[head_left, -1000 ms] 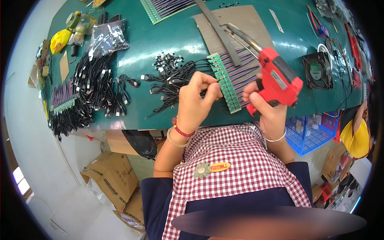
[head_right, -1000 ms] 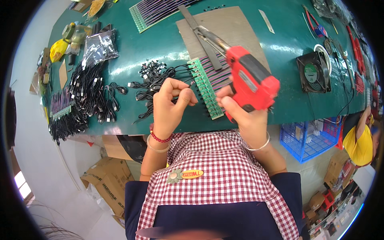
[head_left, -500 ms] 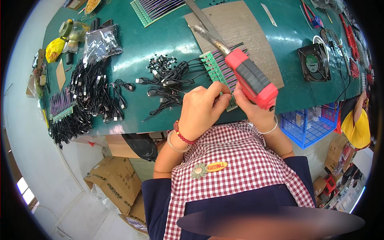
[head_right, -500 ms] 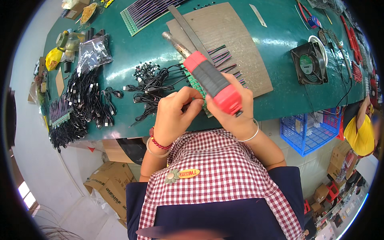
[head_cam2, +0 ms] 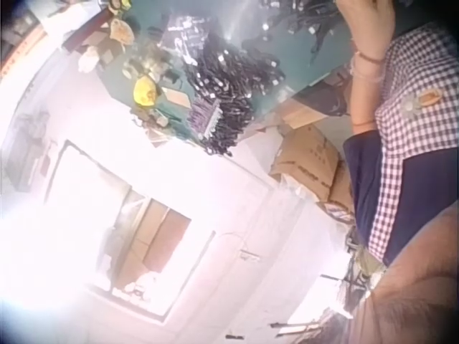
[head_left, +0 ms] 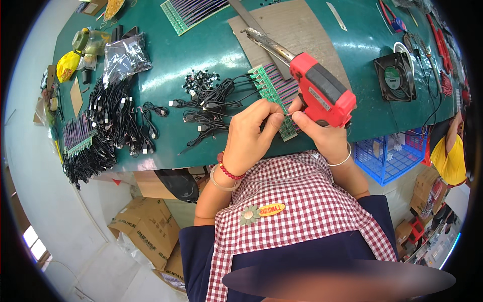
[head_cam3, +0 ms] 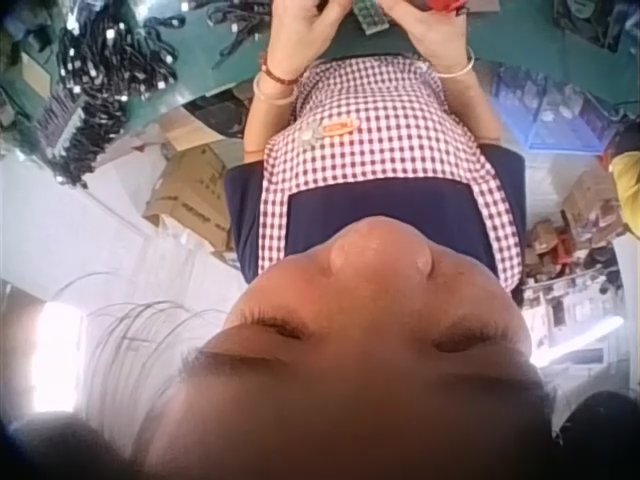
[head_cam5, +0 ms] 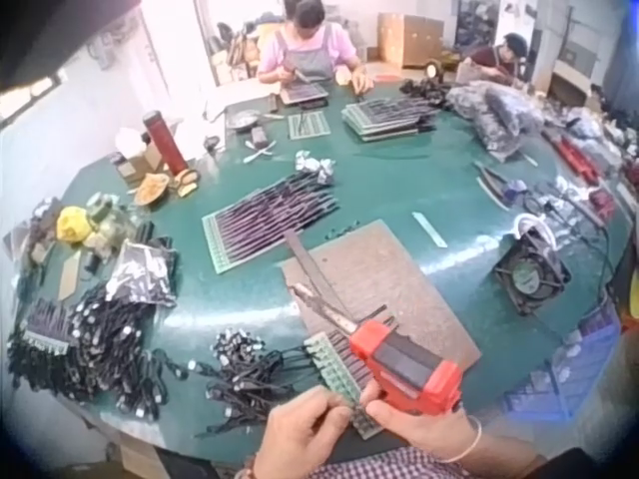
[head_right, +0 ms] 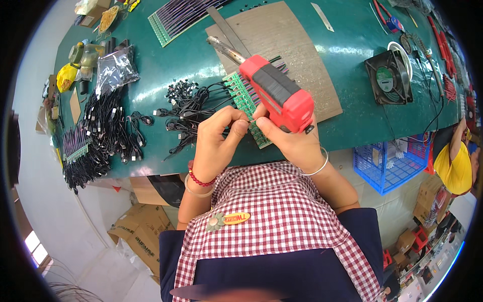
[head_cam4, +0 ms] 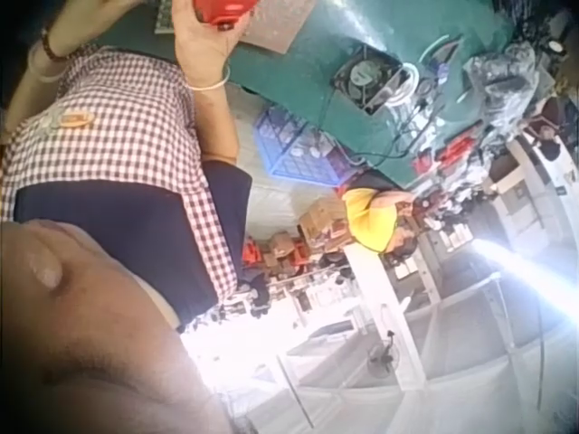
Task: The person solders electrical components and wires onto printed circuit boards using a soldering iron and solder wire.
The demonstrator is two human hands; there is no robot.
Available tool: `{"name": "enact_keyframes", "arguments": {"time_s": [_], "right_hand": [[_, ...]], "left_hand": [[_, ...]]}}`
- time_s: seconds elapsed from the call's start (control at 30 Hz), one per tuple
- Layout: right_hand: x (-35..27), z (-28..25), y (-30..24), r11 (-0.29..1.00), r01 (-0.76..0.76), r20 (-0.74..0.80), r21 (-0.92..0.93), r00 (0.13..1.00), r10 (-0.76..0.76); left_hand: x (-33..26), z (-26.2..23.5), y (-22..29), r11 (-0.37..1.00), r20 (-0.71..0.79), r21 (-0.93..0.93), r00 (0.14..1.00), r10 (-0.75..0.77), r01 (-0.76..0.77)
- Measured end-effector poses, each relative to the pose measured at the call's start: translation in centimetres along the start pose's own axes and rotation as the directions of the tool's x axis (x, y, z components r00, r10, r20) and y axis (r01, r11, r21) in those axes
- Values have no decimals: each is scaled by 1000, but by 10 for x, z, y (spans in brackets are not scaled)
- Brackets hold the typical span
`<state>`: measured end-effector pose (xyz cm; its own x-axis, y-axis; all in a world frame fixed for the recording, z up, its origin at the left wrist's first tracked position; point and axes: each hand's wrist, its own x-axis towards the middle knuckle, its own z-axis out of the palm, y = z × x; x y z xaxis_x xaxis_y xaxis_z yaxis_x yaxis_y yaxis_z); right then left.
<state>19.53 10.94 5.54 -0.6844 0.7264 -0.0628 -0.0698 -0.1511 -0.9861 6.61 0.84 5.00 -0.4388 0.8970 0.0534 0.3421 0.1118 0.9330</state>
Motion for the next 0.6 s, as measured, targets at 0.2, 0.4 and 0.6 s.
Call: {"name": "enact_keyframes", "arguments": {"time_s": [0.2,0.4,0.6], "right_hand": [[-2,2,-1,996,-91,-22,-20,996,90],[4,-7,-6,965,-203,86,-165,972,219],[10,-3,6,994,-72,84,-78,993,78]], "left_hand": [[-3,2,-2,999,1,-20,999,-34,34],[-3,-2,-5,985,71,-131,992,-106,114],[-2,1,-12,938,136,-283,977,-166,199]]}}
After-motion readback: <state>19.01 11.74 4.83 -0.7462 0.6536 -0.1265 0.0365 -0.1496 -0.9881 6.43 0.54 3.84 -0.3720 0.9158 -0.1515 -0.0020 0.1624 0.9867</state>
